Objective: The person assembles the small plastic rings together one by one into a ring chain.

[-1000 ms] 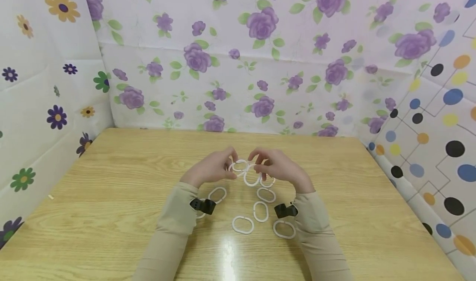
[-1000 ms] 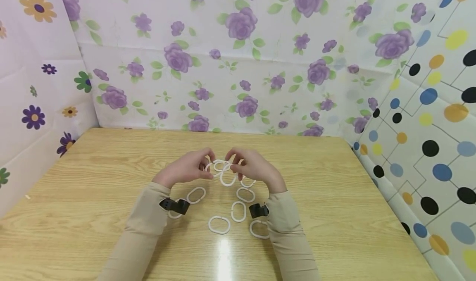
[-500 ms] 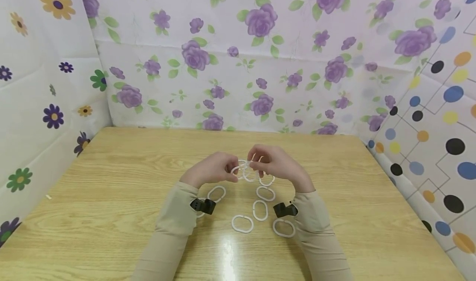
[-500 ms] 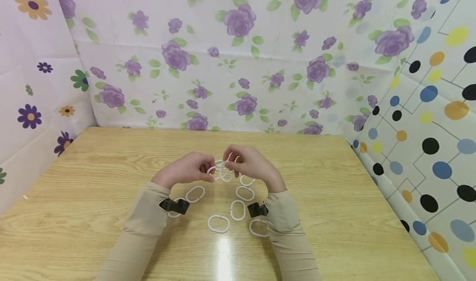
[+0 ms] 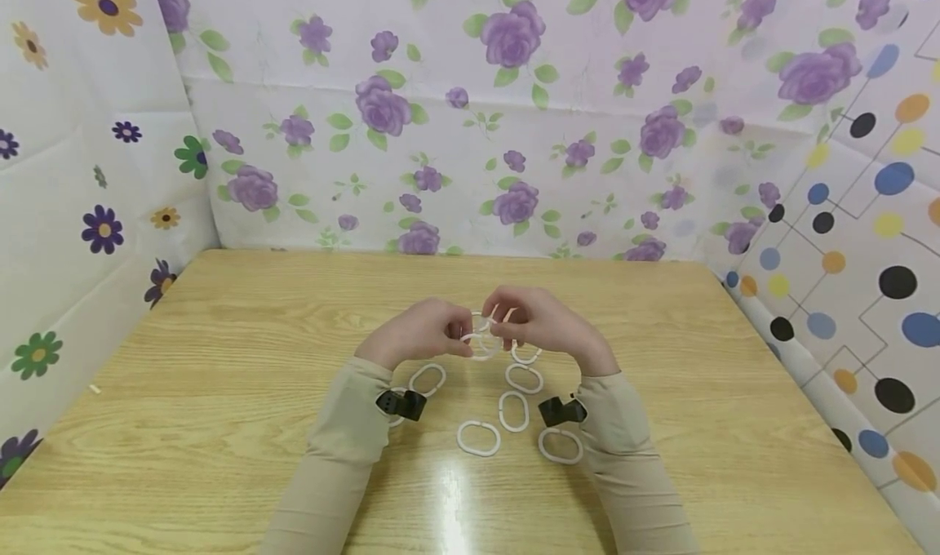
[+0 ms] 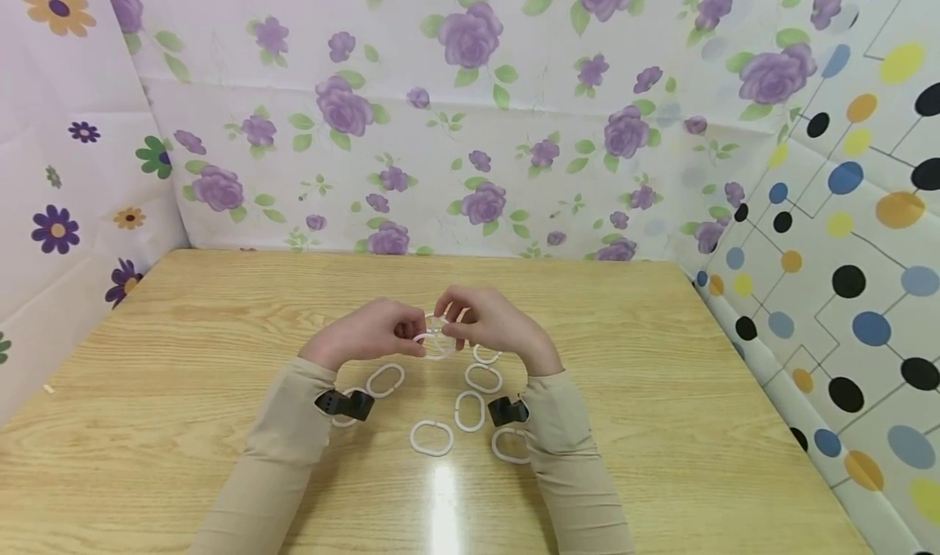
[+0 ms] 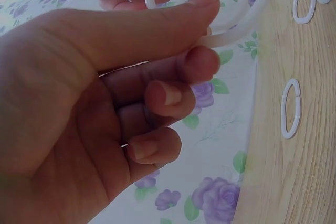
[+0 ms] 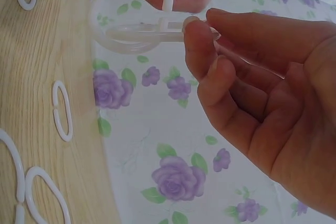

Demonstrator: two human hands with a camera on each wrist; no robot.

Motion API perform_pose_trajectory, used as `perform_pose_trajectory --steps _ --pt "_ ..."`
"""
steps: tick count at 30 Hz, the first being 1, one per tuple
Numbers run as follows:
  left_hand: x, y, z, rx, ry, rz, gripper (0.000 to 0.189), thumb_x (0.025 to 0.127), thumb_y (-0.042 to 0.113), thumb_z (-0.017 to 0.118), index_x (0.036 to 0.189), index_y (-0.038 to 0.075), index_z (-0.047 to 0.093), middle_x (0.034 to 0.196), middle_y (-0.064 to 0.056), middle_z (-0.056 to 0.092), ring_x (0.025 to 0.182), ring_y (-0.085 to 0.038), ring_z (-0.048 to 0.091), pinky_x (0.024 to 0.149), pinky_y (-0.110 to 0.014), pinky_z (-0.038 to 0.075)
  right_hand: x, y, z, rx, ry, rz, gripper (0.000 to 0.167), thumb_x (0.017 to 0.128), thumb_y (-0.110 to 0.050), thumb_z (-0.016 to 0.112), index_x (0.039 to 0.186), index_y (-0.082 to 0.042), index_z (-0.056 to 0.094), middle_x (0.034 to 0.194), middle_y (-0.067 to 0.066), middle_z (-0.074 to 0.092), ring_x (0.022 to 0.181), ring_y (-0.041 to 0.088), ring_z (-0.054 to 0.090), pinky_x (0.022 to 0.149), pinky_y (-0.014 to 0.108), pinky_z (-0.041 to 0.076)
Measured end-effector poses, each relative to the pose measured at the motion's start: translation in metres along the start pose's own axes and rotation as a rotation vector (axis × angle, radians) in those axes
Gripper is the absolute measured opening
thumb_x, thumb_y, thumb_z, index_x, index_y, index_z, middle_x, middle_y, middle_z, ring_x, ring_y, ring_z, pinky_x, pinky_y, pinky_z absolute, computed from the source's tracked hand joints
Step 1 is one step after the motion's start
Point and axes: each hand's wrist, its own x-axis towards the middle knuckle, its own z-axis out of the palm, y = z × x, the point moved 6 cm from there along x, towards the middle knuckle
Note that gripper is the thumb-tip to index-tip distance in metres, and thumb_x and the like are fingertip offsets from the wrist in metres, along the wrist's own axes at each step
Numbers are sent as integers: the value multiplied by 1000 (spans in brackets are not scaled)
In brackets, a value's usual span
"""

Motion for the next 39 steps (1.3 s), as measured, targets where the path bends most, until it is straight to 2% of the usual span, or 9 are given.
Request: perform_pose_trajectory --steps 4,11,16,20,25,30,35,39 --pt "0 -3 -1 0 -5 -5 17 85 20 74 79 13 60 70 2 57 66 -9 50 65 -24 42 -1 1 0 2 0 9 16 94 -6 60 111 -8 60 87 11 67 62 12 65 59 29 53" --pt "-1 -12 -1 -10 -17 -21 15 86 19 74 80 12 61 71 2 58 67 -9 51 67 -24 43 -2 3 -4 13 27 35 19 95 -5 59 114 -1 58 90 13 66 64 12 66 60 29 54" --pt "-5 -13 -4 -22 -28 -45 16 88 26 71 82 13 63 73 1 61 67 -10 53 65 -25 43 -2 1 -7 9 50 23 18 96 -6 58 113 -4 58 92 15 67 65 12 66 62 29 55" --pt "-5 -12 -4 -36 -33 -63 19 93 32 65 90 13 65 75 0 64 67 -10 55 64 -25 44 -2 -1 -8 16 62 -2 15 96 -6 58 110 -5 58 92 16 67 66 13 66 61 28 54" --pt "-2 -9 -2 -48 -29 -28 16 97 26 60 92 12 64 73 -2 63 64 -10 54 62 -24 44 -2 -2 -6 73 48 -15 13 96 -4 57 108 -2 54 94 20 65 72 19 68 66 38 57" --pt "-2 -9 -6 -31 23 -10 13 97 22 58 92 11 64 74 -5 63 64 -10 52 62 -25 43 -1 2 -2 123 1 -10 13 94 1 56 106 0 51 98 19 65 81 27 70 76 49 56" --pt "-5 -11 -15 -33 99 -30 13 96 21 59 93 11 66 77 -4 65 68 -11 55 65 -26 45 0 11 -2 35 -8 7 14 93 -2 60 105 -2 53 100 16 66 93 29 68 81 40 56" --pt "-8 -13 -19 -41 124 -41 14 97 21 59 93 10 66 77 -3 65 68 -11 55 66 -26 45 -2 33 -5 -80 16 62 20 92 -6 62 111 -1 56 104 15 65 100 26 65 88 39 54"
